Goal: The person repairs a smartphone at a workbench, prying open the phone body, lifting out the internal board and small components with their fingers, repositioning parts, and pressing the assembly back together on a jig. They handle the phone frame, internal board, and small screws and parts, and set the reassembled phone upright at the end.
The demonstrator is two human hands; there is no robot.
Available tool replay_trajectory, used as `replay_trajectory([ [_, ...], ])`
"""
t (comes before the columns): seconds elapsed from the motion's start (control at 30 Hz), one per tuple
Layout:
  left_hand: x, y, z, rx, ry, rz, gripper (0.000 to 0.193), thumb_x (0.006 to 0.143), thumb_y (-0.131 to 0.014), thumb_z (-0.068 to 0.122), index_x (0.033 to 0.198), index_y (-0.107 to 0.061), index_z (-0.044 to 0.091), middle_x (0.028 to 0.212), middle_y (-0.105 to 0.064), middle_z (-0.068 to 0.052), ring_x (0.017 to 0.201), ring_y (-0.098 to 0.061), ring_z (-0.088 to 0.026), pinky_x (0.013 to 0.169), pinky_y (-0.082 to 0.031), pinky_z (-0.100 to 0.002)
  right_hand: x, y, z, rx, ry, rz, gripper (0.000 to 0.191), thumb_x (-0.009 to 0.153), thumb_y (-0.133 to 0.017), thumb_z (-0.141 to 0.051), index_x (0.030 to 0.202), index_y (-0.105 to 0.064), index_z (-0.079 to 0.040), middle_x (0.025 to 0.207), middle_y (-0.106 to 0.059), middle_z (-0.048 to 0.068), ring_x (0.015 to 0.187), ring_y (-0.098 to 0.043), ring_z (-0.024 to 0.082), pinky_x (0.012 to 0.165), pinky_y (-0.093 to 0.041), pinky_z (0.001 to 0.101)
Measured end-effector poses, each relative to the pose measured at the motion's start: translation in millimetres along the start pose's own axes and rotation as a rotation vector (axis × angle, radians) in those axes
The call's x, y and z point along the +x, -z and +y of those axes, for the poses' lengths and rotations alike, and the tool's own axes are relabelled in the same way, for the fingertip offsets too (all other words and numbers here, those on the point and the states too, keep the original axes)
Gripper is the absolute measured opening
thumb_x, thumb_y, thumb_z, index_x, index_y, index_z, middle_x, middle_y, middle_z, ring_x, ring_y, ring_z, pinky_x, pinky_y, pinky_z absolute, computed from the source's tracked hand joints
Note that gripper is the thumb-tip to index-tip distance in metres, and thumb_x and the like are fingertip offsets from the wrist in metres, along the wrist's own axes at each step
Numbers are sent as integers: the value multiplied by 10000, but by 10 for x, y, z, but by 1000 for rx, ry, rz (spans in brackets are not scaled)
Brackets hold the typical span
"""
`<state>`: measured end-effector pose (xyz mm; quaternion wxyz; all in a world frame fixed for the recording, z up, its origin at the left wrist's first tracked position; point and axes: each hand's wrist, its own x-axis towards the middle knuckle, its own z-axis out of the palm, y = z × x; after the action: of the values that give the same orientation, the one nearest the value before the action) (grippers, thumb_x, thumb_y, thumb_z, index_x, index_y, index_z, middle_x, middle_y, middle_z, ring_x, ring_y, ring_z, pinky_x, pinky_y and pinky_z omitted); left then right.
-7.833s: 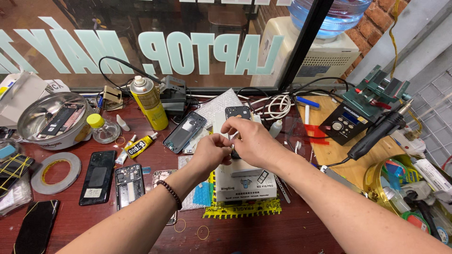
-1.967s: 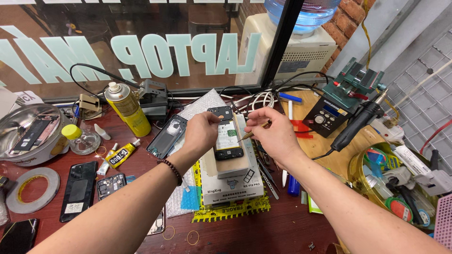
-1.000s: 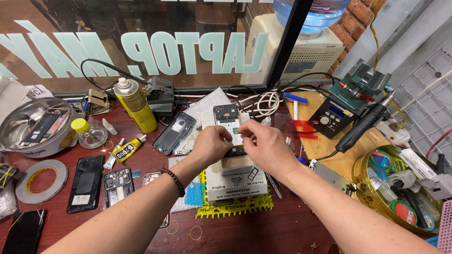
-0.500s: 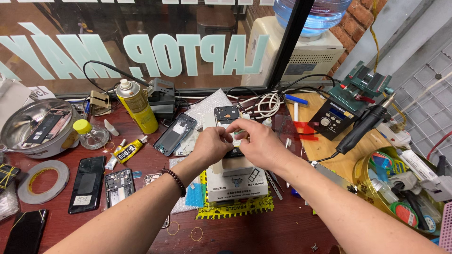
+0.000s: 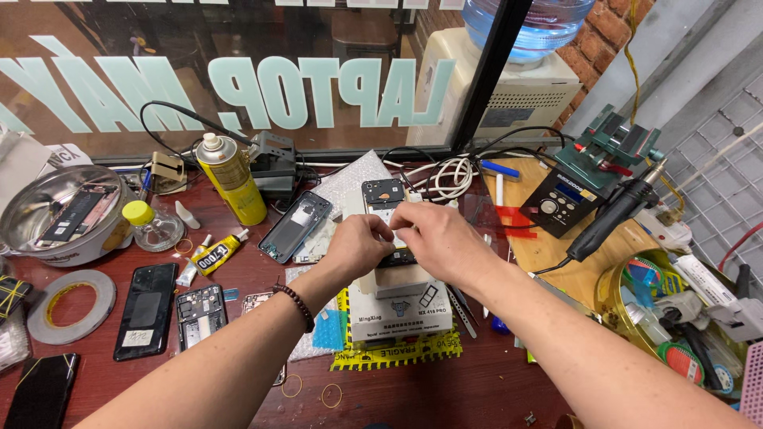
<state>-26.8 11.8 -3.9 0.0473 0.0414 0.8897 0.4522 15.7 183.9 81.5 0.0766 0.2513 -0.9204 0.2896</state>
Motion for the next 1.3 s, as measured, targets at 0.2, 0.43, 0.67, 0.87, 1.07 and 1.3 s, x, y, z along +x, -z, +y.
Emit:
replay_trajectory([
  [0.2,4,-4,1,-9,-1,6,171,729,-796,163,870,-767,71,772,-761,-89,729,-738,-177,697,-581,-332,28,-17,33,70,-37,1,170,882,-640,-73,1029,-719,-107,932,-763,127,880,-749,277,773,-582,387],
  [0.43,-3,21,4,-6,-10,9,170,740,-807,167,870,-770,63,778,-762,-99,735,-739,-178,704,-579,-327,64,-13,38,127,-90,-45,232,842,-623,-20,1046,-702,-95,916,-760,89,833,-751,209,750,-580,348],
  [0.67,-7,34,37,7,24,-12,182,750,-806,169,889,-765,59,795,-762,-103,741,-735,-179,702,-576,-328,85,-40,76,332,-192,-109,285,826,-569,49,1045,-706,-69,954,-766,69,840,-770,161,750,-594,313],
  [0.87,-49,48,75,75,-38,-44,213,765,-771,162,966,-799,99,812,-755,-92,747,-729,-200,697,-576,-335,103,15,172,569,-280,63,273,831,-555,105,1025,-694,-26,975,-751,58,890,-783,144,754,-589,290],
  [1.07,-243,104,152,93,-109,-40,249,770,-807,266,950,-780,96,800,-761,-91,725,-729,-208,699,-572,-350,107,27,175,778,-391,166,212,872,-599,92,1045,-660,-14,989,-708,78,941,-752,171,775,-620,300],
  [1.3,-307,150,259,69,-112,-6,202,854,-693,255,923,-780,86,753,-753,-150,678,-740,-264,685,-583,-393,88,-22,263,965,-474,183,271,854,-584,113,1085,-644,-15,1045,-683,92,964,-736,195,809,-636,309],
])
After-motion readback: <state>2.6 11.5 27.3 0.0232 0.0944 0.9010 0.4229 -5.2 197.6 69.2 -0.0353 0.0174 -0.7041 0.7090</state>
